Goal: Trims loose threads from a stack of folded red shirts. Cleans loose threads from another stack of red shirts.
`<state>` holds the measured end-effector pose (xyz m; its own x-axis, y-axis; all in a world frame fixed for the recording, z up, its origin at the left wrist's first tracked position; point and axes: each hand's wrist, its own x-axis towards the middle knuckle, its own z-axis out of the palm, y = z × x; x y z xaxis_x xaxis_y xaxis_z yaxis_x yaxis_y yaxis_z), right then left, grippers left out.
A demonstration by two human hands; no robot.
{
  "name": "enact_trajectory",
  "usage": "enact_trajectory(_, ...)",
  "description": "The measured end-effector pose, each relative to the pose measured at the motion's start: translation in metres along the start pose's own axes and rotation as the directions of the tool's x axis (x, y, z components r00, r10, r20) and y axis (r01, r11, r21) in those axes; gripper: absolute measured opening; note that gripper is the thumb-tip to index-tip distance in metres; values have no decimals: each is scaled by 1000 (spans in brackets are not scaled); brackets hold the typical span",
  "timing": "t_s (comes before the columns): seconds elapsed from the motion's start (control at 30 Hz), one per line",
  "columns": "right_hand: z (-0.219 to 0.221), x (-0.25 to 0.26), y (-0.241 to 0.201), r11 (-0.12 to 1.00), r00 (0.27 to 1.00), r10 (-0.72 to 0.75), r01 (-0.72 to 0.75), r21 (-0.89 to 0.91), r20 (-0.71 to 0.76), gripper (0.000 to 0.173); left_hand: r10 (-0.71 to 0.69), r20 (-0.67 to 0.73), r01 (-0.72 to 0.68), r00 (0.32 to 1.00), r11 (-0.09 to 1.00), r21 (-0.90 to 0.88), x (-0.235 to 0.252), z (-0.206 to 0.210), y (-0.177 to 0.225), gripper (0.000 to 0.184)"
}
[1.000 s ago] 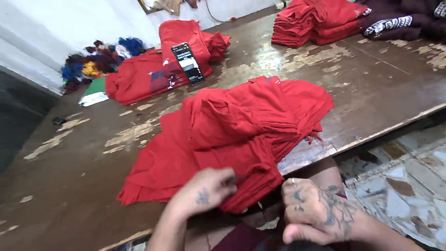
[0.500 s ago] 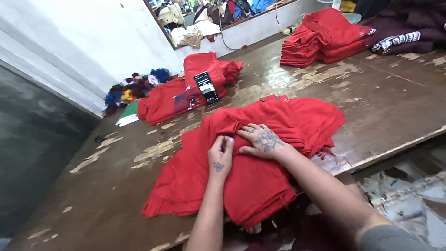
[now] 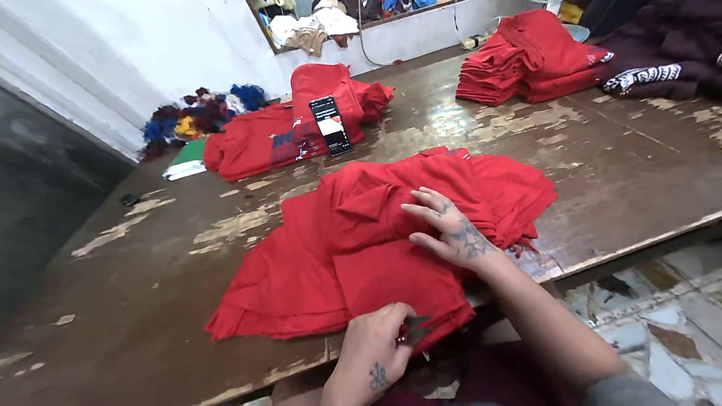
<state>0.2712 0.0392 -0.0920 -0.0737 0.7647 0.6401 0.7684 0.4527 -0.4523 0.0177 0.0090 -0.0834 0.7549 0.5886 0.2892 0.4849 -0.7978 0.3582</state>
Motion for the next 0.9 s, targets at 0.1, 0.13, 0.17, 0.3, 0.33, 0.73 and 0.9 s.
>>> enact_trajectory(0.1,-24,-30,3,992,1000,26,-27,-123,-12,41,-47,-42,46,998,999,-15,-4,1,-4,15)
enact_trajectory(0.13,-34,-41,8,986,998,56,-57,-154,-8,40,-61,-49,59,997,997,-48,-4,-1,-5,13)
enact_trajectory(0.17,-45,-53,16,981,995,99,-100,-169,-14,40,-72,-46,68,996,994,-89,-4,-3,-7,11)
enact_trajectory(0.3,-89,-85,37,940,959,272,-283,-188,-84,42,-68,-19,63,998,980,-189,-5,-6,-12,11)
enact_trajectory(0.33,-97,-87,36,930,953,291,-301,-212,-78,42,-60,-19,55,998,982,-178,-5,-6,-11,11)
enact_trajectory(0.73,-36,-80,-50,996,989,-90,87,28,119,35,-83,73,93,994,985,-147,2,-13,-4,13)
enact_trajectory(0.9,-63,-112,-44,990,979,-127,116,79,159,18,-10,113,31,993,983,-180,-2,-16,-7,12)
